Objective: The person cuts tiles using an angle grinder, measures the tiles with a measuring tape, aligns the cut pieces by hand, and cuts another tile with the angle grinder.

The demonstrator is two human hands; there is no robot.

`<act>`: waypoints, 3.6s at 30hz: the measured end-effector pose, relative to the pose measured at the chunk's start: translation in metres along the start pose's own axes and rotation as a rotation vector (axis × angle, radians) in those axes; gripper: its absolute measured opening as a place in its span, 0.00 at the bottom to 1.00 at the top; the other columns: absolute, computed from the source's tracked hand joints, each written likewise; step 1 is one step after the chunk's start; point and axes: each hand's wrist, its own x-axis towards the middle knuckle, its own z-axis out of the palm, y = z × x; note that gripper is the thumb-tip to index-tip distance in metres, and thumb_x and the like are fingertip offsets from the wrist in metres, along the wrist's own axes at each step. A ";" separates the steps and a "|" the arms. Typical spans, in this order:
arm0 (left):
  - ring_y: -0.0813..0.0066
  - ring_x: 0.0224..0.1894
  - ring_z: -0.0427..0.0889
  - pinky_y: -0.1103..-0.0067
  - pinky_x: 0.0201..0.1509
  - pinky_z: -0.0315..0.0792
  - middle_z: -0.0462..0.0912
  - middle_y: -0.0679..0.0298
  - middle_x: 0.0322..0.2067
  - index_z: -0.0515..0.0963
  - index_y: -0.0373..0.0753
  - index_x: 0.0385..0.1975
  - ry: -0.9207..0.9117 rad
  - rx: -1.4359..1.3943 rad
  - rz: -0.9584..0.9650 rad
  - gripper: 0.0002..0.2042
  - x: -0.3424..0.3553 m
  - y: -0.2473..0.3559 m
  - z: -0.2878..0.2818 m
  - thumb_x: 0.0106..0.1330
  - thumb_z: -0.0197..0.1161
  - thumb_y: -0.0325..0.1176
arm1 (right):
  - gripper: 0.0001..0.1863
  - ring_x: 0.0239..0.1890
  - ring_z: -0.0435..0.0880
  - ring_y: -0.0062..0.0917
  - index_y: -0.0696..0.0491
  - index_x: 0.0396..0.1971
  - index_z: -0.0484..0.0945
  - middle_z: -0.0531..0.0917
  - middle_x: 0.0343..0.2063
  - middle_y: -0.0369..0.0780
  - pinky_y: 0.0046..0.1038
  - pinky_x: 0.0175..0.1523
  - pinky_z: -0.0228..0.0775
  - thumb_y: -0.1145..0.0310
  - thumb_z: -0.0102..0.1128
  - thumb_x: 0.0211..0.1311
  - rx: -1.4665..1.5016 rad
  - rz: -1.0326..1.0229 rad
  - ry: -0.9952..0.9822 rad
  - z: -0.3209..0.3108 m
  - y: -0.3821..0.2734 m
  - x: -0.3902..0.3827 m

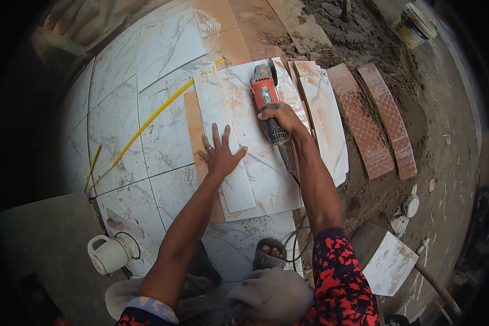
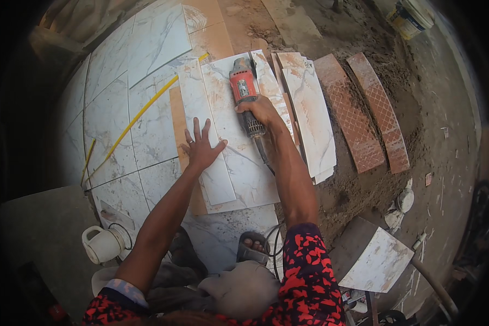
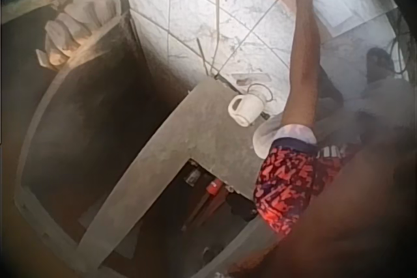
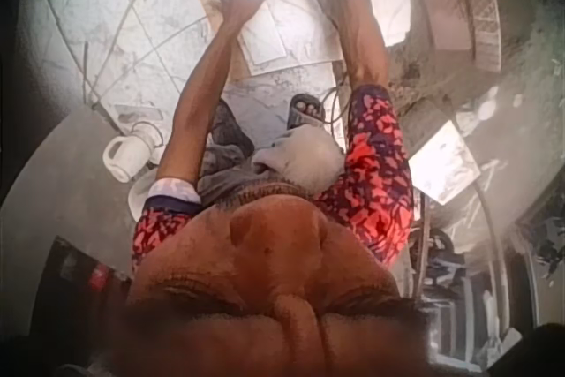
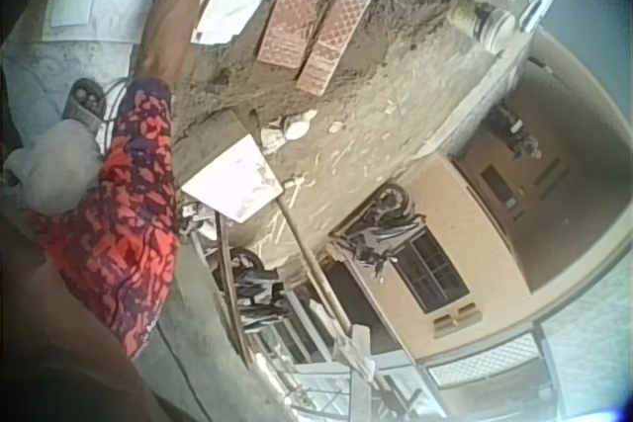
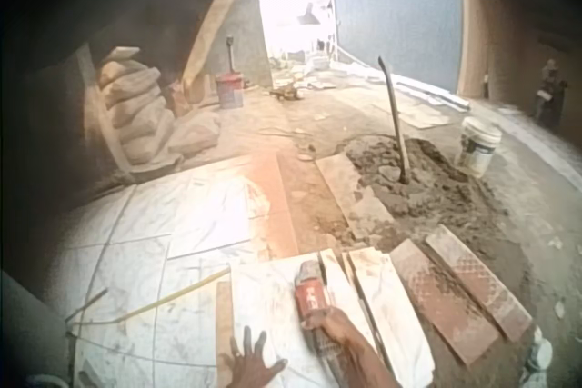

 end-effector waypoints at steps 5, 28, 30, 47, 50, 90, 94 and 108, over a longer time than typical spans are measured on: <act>0.32 0.73 0.31 0.29 0.64 0.35 0.30 0.62 0.76 0.48 0.58 0.74 -0.007 0.002 -0.005 0.48 0.000 0.000 0.001 0.55 0.63 0.63 | 0.26 0.27 0.82 0.27 0.58 0.39 0.79 0.84 0.29 0.41 0.28 0.34 0.73 0.60 0.71 0.37 0.012 -0.015 0.012 0.002 0.000 -0.006; 0.32 0.73 0.31 0.30 0.64 0.35 0.31 0.63 0.76 0.48 0.58 0.74 0.006 -0.003 -0.005 0.48 0.001 -0.002 0.001 0.55 0.63 0.63 | 0.26 0.27 0.82 0.27 0.59 0.38 0.79 0.83 0.29 0.42 0.28 0.35 0.73 0.60 0.71 0.37 0.024 0.009 -0.008 0.003 0.005 -0.015; 0.32 0.73 0.31 0.30 0.64 0.35 0.31 0.63 0.76 0.48 0.58 0.74 0.006 -0.008 -0.002 0.48 0.002 0.000 0.002 0.55 0.63 0.63 | 0.26 0.27 0.82 0.27 0.59 0.38 0.79 0.83 0.29 0.42 0.28 0.35 0.73 0.60 0.71 0.37 0.033 0.023 -0.012 0.000 0.007 -0.012; 0.31 0.73 0.30 0.29 0.63 0.36 0.30 0.63 0.76 0.48 0.59 0.74 -0.003 -0.007 -0.005 0.48 0.001 0.000 0.000 0.55 0.63 0.63 | 0.27 0.28 0.81 0.27 0.59 0.38 0.79 0.83 0.29 0.43 0.28 0.36 0.72 0.58 0.71 0.35 0.035 -0.016 0.011 0.002 0.016 -0.016; 0.31 0.73 0.30 0.28 0.63 0.36 0.30 0.63 0.76 0.48 0.58 0.74 -0.001 -0.005 -0.002 0.48 0.001 -0.001 0.001 0.55 0.63 0.63 | 0.27 0.28 0.81 0.27 0.59 0.38 0.79 0.83 0.30 0.43 0.28 0.37 0.72 0.59 0.71 0.36 -0.003 -0.010 0.011 0.004 0.018 -0.022; 0.32 0.73 0.30 0.29 0.64 0.35 0.30 0.63 0.76 0.46 0.59 0.74 -0.008 0.003 -0.012 0.48 0.001 -0.001 0.001 0.55 0.63 0.63 | 0.27 0.27 0.80 0.27 0.58 0.39 0.77 0.82 0.28 0.41 0.27 0.35 0.72 0.60 0.70 0.36 -0.014 0.008 0.006 0.005 0.018 -0.040; 0.32 0.73 0.30 0.29 0.64 0.35 0.30 0.63 0.76 0.46 0.59 0.74 -0.001 0.004 -0.009 0.48 0.001 -0.001 0.003 0.55 0.62 0.64 | 0.29 0.28 0.80 0.29 0.59 0.39 0.78 0.83 0.29 0.42 0.27 0.37 0.71 0.59 0.71 0.34 -0.010 -0.025 0.037 0.006 0.025 -0.043; 0.30 0.73 0.31 0.29 0.64 0.38 0.29 0.64 0.76 0.47 0.58 0.74 0.012 0.008 0.002 0.48 0.002 -0.002 0.003 0.55 0.63 0.64 | 0.28 0.29 0.80 0.27 0.57 0.41 0.77 0.82 0.30 0.41 0.27 0.37 0.72 0.61 0.70 0.36 -0.024 -0.058 0.035 0.009 0.030 -0.049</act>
